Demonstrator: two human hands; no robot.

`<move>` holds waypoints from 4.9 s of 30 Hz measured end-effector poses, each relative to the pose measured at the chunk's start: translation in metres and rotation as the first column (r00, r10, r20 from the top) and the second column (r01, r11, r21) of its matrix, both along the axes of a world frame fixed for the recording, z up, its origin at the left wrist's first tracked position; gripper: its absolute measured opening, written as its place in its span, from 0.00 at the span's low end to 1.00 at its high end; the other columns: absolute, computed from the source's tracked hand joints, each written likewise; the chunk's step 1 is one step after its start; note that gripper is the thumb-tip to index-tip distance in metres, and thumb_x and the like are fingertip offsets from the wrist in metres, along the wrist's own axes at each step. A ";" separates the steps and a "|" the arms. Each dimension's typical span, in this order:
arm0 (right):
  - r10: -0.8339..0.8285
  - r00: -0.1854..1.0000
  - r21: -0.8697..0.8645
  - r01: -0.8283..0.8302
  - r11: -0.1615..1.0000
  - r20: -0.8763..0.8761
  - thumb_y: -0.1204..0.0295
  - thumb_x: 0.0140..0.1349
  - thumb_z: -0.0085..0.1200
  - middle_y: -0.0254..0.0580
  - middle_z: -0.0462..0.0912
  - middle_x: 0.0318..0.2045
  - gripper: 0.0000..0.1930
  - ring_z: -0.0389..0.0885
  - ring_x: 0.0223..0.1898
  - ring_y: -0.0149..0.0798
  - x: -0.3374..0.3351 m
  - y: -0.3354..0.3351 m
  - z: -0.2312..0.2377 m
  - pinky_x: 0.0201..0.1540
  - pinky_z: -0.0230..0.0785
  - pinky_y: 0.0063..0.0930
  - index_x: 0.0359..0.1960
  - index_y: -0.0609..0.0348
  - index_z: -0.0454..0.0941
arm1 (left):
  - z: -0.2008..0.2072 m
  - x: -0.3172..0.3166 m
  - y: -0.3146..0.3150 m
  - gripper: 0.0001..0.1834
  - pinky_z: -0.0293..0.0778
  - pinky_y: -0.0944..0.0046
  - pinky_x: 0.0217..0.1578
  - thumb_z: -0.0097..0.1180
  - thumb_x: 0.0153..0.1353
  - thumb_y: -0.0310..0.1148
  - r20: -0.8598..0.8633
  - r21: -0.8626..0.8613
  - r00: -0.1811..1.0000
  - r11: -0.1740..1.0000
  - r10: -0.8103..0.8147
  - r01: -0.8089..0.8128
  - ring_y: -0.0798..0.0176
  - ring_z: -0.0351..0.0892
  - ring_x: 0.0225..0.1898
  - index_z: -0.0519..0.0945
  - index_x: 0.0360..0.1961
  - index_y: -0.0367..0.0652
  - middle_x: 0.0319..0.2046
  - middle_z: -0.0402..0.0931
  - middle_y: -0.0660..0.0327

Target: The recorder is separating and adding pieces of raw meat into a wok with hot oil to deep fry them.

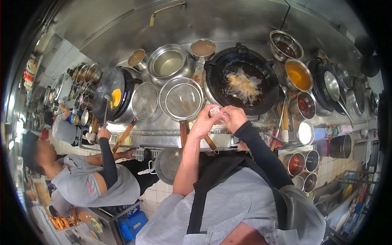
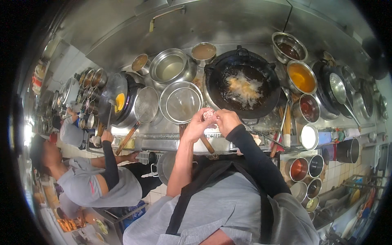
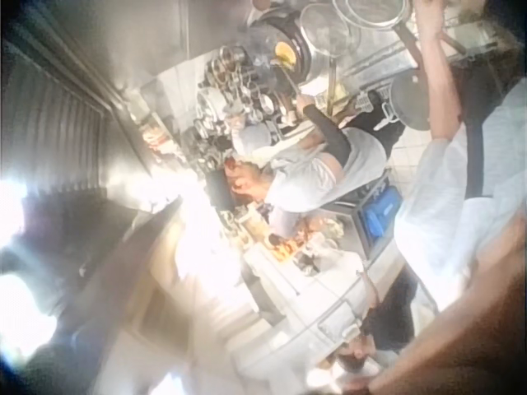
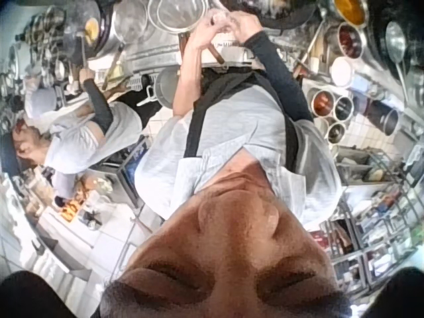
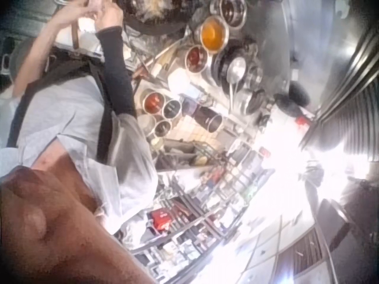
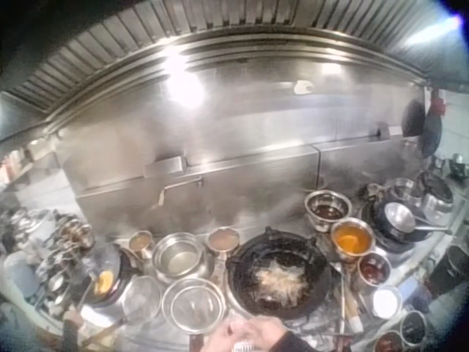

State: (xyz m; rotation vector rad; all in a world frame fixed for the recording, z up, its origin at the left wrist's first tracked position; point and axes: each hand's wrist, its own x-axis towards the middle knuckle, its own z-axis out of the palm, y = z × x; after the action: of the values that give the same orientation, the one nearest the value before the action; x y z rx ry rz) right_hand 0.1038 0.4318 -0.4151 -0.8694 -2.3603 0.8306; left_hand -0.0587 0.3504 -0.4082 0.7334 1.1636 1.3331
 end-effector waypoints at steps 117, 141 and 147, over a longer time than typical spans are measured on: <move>-0.584 0.622 -0.844 -0.479 0.243 -0.521 0.77 0.71 0.51 0.41 0.79 0.41 0.20 0.80 0.39 0.36 0.053 0.027 -0.020 0.35 0.69 0.27 0.63 0.61 0.70 | -0.008 -0.010 -0.003 0.11 0.75 0.72 0.35 0.58 0.70 0.30 -0.131 0.117 0.983 0.987 0.129 -0.114 0.73 0.79 0.35 0.76 0.49 0.37 0.36 0.81 0.64; 0.047 0.944 -0.362 -0.172 0.916 -0.328 0.74 0.63 0.61 0.51 0.81 0.45 0.20 0.84 0.48 0.51 -0.005 -0.008 0.021 0.52 0.76 0.36 0.57 0.67 0.76 | -0.011 -0.003 -0.001 0.16 0.83 0.63 0.46 0.60 0.61 0.15 0.031 0.186 0.982 0.964 0.188 -0.190 0.63 0.84 0.44 0.72 0.49 0.34 0.43 0.81 0.54; 0.036 0.975 -0.022 -0.042 0.999 -0.217 0.76 0.61 0.61 0.50 0.83 0.34 0.12 0.84 0.35 0.51 0.003 -0.002 0.013 0.39 0.76 0.37 0.45 0.66 0.80 | 0.004 0.001 0.004 0.14 0.85 0.63 0.42 0.62 0.62 0.16 0.063 0.147 0.985 0.975 0.160 -0.168 0.64 0.84 0.40 0.72 0.45 0.36 0.41 0.81 0.56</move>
State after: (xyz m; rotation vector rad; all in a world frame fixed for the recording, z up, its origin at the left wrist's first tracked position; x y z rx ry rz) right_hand 0.1064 0.4293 -0.4017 -0.7058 -2.1860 0.9254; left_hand -0.0576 0.3541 -0.4046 0.7200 1.1103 1.5835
